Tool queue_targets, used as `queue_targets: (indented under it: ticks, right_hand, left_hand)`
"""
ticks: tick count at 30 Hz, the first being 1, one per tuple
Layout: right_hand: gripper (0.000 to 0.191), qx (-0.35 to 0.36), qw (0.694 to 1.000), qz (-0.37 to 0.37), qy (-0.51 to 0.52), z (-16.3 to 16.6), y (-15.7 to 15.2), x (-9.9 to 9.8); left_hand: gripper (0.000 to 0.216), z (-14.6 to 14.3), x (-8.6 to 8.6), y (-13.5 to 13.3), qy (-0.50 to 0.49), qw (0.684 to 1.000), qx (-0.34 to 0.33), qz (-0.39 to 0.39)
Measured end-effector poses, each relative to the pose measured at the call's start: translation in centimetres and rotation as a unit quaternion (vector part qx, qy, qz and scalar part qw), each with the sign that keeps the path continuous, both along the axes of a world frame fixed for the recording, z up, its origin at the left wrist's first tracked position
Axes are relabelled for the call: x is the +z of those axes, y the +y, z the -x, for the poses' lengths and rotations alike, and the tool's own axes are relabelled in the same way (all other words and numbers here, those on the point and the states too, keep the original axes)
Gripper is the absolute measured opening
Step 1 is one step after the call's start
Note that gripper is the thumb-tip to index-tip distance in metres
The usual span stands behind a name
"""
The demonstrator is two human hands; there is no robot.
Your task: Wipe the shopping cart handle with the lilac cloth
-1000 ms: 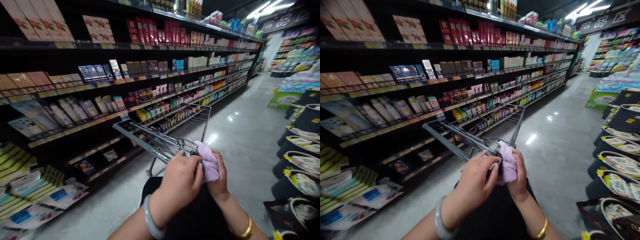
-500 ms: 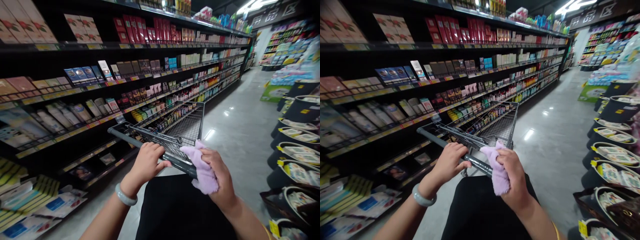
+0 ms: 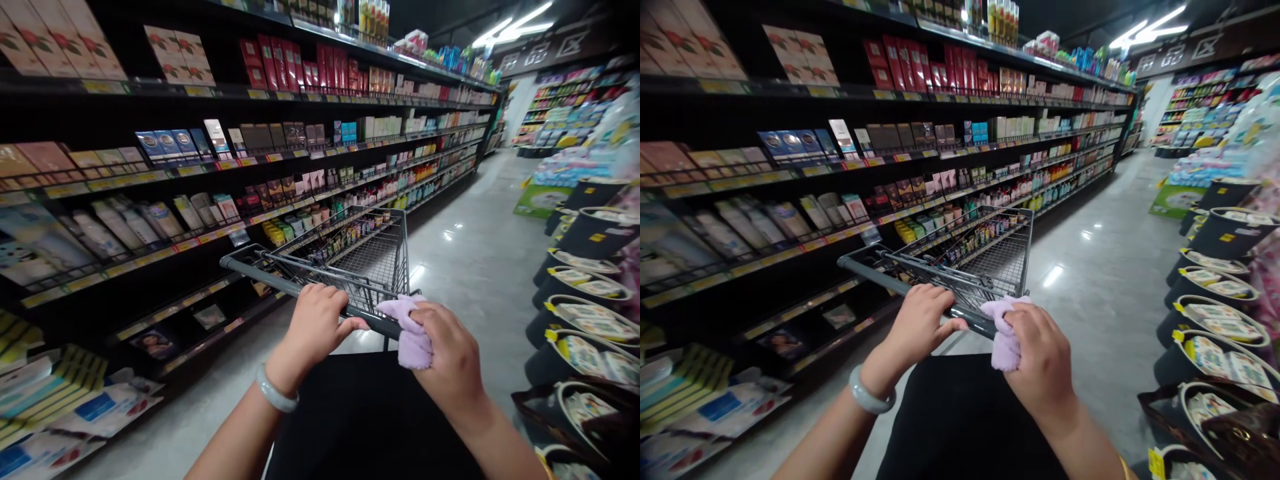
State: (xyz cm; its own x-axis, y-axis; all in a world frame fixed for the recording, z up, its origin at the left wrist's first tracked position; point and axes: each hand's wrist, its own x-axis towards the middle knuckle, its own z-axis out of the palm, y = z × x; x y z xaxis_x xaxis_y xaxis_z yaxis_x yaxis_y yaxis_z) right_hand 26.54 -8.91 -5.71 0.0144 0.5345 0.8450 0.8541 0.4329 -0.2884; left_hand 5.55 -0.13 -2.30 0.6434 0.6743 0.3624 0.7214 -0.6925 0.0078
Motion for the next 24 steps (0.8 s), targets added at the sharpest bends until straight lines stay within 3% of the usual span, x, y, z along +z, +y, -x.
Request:
queue_targets:
  ticks: [7,10,13,17,21,24]
  right_hand:
    - [0.023,-0.055,0.998,0.027,-0.003,-4.8,1.7,-0.5]
    - [0.024,-0.122,0.991,0.045,-0.021,-6.8,2.2,0.2]
    - [0.025,-0.211,0.969,0.095,-0.086,-7.3,2.4,1.3]
    - [0.027,-0.203,0.959,0.097,-0.171,-7.0,2.5,1.7]
    - [0.028,-0.169,0.963,0.048,-0.206,-8.4,2.4,0.5]
    - [0.024,-0.167,0.962,0.032,-0.214,-10.7,2.6,-0.1]
  left_hand:
    - [0.064,-4.1,-0.4,-0.1,-0.033,0.999,0.03,-0.023]
    - [0.065,-7.0,-0.7,-0.3,-0.05,0.997,0.048,-0.024]
    - [0.065,-10.1,-1.0,-0.6,-0.066,0.994,0.08,-0.025]
    - [0.051,-12.4,-0.9,-0.8,-0.083,0.993,0.079,-0.006]
    - [0.03,-9.3,-0.1,0.9,-0.107,0.994,-0.03,0.026]
    - [0.032,-3.9,0.7,3.4,-0.078,0.996,0.04,0.007]
